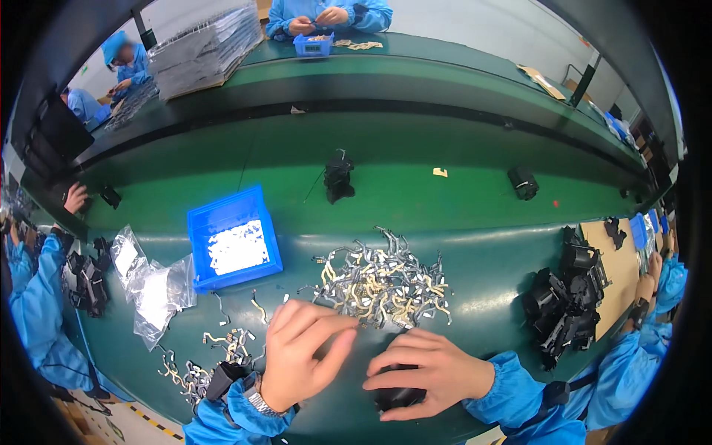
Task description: Assembling small electrical or mechanical components at a workstation.
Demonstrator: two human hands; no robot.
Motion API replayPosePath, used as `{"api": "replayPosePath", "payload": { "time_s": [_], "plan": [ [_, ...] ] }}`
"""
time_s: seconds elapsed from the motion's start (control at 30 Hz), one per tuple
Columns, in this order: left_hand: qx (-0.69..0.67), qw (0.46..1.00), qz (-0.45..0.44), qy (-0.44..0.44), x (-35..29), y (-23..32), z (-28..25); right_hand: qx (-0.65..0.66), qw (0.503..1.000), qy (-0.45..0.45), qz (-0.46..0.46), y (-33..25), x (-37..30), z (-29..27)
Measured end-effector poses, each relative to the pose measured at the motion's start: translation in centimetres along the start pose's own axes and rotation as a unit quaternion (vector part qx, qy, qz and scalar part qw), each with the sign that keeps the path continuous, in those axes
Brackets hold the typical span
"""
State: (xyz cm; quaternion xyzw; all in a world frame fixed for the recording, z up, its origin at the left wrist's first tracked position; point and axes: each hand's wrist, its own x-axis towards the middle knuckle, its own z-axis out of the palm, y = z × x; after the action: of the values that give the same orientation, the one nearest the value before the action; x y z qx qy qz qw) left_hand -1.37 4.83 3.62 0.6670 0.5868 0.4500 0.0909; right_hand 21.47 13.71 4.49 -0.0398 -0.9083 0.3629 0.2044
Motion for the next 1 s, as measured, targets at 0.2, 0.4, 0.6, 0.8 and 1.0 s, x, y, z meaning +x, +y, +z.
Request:
{"api": "replayPosePath", "payload": {
  "time_s": [0.2,0.4,0.6,0.8,1.0],
  "plan": [
    [0.145,0.989,0.016,-0.026,0.0,0.3,0.8,-0.053,0.995,0.073,0.037,-0.3,-0.5,2.6],
    [0.202,0.978,0.036,-0.033,0.5,0.3,2.0,-0.079,0.988,0.123,0.055,-0.3,-0.4,3.8],
    [0.23,0.972,0.04,-0.017,0.4,0.1,2.0,-0.061,0.989,0.128,0.043,-0.5,-0.1,2.8],
    [0.085,0.991,-0.047,0.09,0.9,0.9,0.8,-0.071,0.972,0.189,0.116,-0.1,-0.7,1.9],
    [-0.066,0.996,-0.053,0.036,-0.2,2.2,1.4,-0.084,0.965,0.21,0.132,-0.2,-0.2,1.6]
  ]
}}
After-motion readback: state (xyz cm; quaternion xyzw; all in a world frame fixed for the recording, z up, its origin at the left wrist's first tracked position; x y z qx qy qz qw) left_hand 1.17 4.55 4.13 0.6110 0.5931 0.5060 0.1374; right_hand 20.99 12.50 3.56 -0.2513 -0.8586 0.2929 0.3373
